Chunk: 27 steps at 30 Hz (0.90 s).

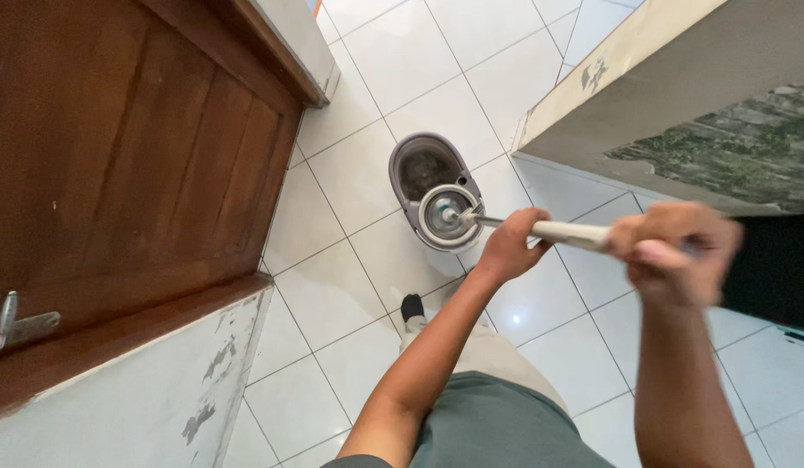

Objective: The person mops the tiled floor of a room by moving a mop head across the surface by hand and then dipping and spinning it in a bucket.

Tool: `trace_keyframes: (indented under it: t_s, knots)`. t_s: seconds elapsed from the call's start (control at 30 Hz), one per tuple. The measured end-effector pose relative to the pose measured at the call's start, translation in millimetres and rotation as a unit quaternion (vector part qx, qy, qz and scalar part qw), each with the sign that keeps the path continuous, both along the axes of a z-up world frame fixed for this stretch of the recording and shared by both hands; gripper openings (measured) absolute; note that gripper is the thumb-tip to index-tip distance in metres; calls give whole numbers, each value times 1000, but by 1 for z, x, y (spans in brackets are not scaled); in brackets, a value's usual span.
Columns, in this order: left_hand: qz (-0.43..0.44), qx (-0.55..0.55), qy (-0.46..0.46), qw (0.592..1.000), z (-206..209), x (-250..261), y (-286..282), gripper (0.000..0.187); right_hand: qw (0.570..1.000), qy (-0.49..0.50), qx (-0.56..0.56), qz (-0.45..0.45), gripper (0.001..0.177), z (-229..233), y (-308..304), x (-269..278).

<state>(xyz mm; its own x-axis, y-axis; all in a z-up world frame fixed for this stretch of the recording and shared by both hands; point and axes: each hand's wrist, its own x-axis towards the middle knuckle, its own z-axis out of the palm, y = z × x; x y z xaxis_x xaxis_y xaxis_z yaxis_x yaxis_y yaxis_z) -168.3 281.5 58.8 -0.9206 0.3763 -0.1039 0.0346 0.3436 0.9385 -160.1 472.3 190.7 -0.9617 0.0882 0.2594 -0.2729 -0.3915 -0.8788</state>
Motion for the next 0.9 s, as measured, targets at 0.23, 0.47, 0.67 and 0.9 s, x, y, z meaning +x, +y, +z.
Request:
trace_keyframes:
  t_s: [0.23,0.47,0.67,0.9]
  knots:
    - [8,-66,27,997,12,22,-60,42,963,-32,116,-239,37,-11,2,-19]
    - [65,-253,-211,942,-70,119,-238,21,985,-139,35,-94,37,-103,-56,-15]
    - [170,-291,-270,902,-57,140,-288,22,987,-151,11,-50,30,-72,-61,-13]
    - [160,-219,-220,937,-27,114,-246,22,967,105,108,-207,33,22,-4,-15]
